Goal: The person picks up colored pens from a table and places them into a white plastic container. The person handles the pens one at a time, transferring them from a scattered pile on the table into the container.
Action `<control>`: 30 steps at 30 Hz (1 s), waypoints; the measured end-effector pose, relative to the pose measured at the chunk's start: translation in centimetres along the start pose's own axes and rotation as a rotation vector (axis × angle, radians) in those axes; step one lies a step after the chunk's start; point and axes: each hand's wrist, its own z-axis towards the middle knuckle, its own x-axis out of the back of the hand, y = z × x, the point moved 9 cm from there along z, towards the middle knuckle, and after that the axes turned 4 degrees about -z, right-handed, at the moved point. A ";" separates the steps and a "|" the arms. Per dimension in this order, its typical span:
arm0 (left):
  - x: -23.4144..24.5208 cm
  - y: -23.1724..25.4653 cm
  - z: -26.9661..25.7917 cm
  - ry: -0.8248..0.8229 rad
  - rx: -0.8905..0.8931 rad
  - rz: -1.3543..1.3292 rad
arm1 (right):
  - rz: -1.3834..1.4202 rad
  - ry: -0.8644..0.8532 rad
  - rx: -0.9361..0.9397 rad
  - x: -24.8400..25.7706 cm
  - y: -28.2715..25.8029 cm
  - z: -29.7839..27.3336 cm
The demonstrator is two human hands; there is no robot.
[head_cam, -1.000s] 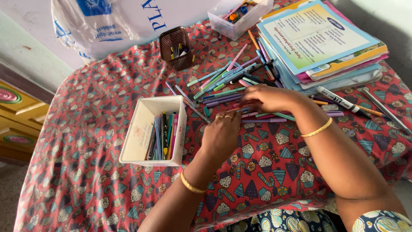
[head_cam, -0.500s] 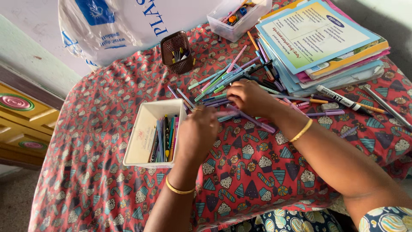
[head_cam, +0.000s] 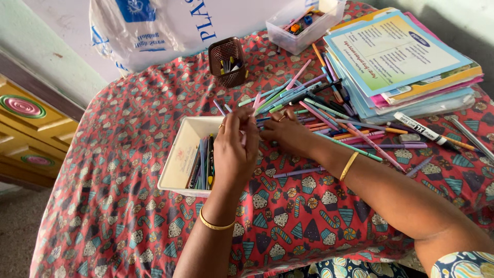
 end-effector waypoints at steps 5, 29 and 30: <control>0.0 -0.8 0.1 0.003 0.125 -0.134 | 0.331 0.236 -0.106 0.3 4.0 -0.6; -1.5 -2.0 -0.3 -0.092 0.214 -0.259 | 1.060 0.051 -0.071 5.5 4.4 -3.5; -1.6 -2.1 -0.2 -0.106 0.227 -0.270 | 1.022 0.048 -0.070 5.5 4.3 -3.5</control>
